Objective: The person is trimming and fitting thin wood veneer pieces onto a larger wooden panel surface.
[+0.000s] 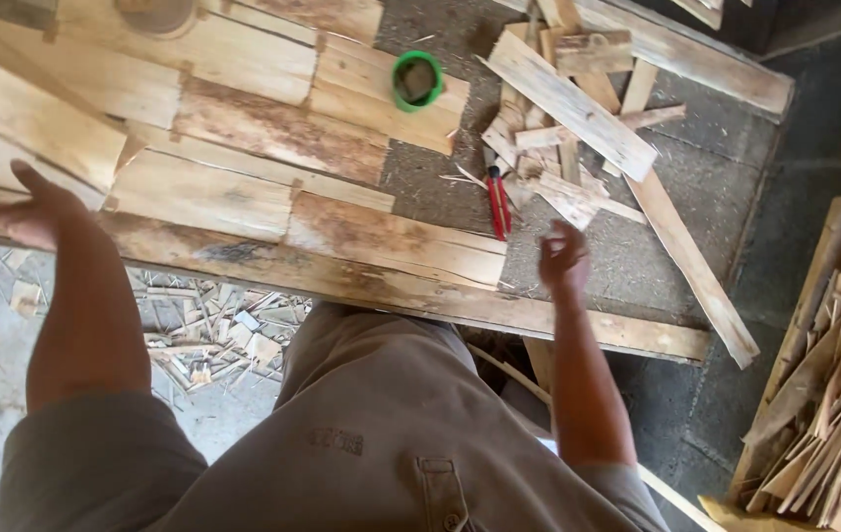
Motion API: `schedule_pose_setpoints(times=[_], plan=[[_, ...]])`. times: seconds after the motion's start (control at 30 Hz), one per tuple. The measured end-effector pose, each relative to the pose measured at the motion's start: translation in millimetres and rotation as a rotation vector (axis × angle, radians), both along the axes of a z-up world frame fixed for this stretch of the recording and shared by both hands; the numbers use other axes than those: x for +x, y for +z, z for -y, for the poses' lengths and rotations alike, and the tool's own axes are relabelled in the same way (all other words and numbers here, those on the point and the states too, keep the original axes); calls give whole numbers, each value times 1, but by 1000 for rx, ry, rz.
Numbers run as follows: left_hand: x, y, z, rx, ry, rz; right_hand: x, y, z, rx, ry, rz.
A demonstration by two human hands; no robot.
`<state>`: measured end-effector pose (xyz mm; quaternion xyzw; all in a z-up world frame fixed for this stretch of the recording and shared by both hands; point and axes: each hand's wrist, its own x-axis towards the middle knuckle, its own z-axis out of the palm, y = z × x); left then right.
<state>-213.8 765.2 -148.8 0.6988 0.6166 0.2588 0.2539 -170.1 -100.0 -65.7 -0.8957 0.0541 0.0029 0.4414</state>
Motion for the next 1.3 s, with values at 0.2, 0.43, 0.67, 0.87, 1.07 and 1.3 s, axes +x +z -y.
schedule_pose_setpoints(times=[0.2,0.43,0.67,0.87,1.07,1.3], plan=[[-36,59,137,204,-352,128,57,51,104,-702,-242,-483],[-57,139,307,110,-624,-8,88,-7,211,-815,-132,-504],[-54,159,395,143,-939,-53,97,38,200,-826,-45,-571],[-41,149,438,143,-1124,60,72,38,209,-1019,-86,-43],[-27,135,465,221,-1300,67,33,57,188,-1132,-227,75],[-17,134,486,222,-1416,39,-17,71,171,-1228,-323,83]])
